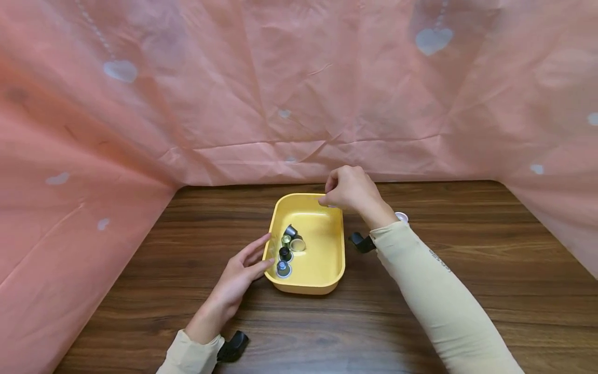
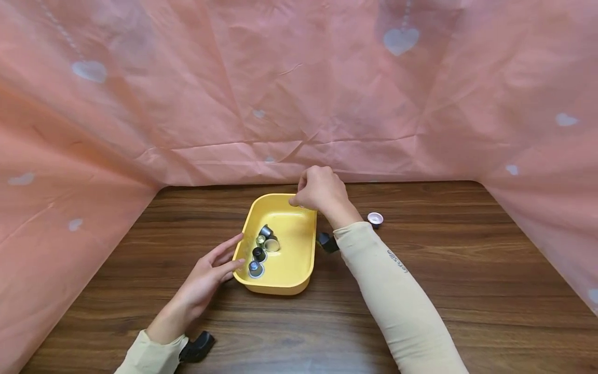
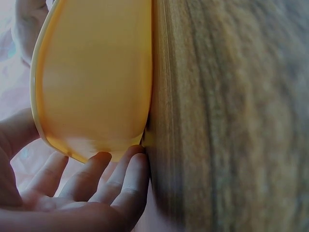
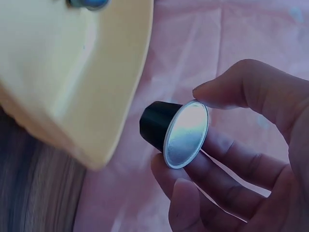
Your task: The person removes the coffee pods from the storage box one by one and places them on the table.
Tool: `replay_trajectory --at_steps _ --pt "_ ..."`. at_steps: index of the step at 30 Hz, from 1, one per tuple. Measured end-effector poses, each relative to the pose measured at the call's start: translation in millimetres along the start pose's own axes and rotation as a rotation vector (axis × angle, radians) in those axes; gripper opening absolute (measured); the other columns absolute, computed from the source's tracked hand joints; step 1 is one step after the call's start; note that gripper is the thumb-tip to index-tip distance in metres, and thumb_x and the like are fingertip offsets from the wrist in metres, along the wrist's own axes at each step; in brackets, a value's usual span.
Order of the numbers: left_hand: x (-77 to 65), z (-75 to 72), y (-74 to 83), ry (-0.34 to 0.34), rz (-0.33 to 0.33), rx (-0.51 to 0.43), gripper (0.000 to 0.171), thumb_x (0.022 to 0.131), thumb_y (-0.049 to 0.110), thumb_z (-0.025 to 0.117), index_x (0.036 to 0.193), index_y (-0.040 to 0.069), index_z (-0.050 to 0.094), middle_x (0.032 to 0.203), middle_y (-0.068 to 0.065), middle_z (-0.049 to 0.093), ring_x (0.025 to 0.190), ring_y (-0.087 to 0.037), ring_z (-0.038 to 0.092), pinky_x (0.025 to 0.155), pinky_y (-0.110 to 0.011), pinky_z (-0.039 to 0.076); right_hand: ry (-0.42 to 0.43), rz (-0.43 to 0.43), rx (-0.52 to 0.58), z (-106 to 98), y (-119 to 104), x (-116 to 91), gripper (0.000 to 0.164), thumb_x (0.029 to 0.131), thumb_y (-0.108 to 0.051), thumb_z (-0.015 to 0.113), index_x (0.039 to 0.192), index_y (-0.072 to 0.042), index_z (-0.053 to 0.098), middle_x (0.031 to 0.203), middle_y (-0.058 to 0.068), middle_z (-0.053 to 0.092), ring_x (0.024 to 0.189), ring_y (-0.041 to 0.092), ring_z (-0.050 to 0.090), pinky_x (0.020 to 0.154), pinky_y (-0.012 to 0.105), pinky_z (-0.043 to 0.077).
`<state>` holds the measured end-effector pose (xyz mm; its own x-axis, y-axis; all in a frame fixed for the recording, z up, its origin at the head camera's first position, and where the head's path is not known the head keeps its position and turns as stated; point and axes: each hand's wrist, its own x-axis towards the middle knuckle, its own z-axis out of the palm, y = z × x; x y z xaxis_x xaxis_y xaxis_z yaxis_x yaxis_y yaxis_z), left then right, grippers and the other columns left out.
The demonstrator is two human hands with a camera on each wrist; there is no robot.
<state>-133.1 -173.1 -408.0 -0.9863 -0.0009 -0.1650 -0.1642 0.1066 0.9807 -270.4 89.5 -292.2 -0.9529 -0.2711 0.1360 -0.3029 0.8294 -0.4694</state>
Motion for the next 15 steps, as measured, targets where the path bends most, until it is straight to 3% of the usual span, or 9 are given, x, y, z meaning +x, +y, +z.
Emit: replay_trajectory --at_steps 5,15 --pt "0.7 -0.1 -0.3 0.001 -0.004 0.001 0.059 0.104 0.015 0.071 0.159 0.026 0.054 0.161 -0.012 0.057 0.145 -0.027 0.056 0.106 -0.031 0.054 -0.006 0.018 -0.001 -14.7 18.1 -4.8 0.016 0.077 -0.03 0.08 0.087 -0.018 0.077 0.093 0.006 0.075 0.091 0.027 0.066 0.078 0.039 0.052" --pt "0.4 1.4 2.0 -0.003 -0.004 0.003 0.059 0.105 0.014 0.07 0.16 0.025 0.053 0.163 -0.013 0.055 0.147 -0.027 0.055 0.108 -0.033 0.054 -0.069 0.083 -0.065 -34.4 61.3 -13.9 0.02 0.078 -0.034 0.086 0.084 -0.018 0.077 0.091 0.005 0.074 0.091 0.027 0.064 0.074 0.038 0.05"
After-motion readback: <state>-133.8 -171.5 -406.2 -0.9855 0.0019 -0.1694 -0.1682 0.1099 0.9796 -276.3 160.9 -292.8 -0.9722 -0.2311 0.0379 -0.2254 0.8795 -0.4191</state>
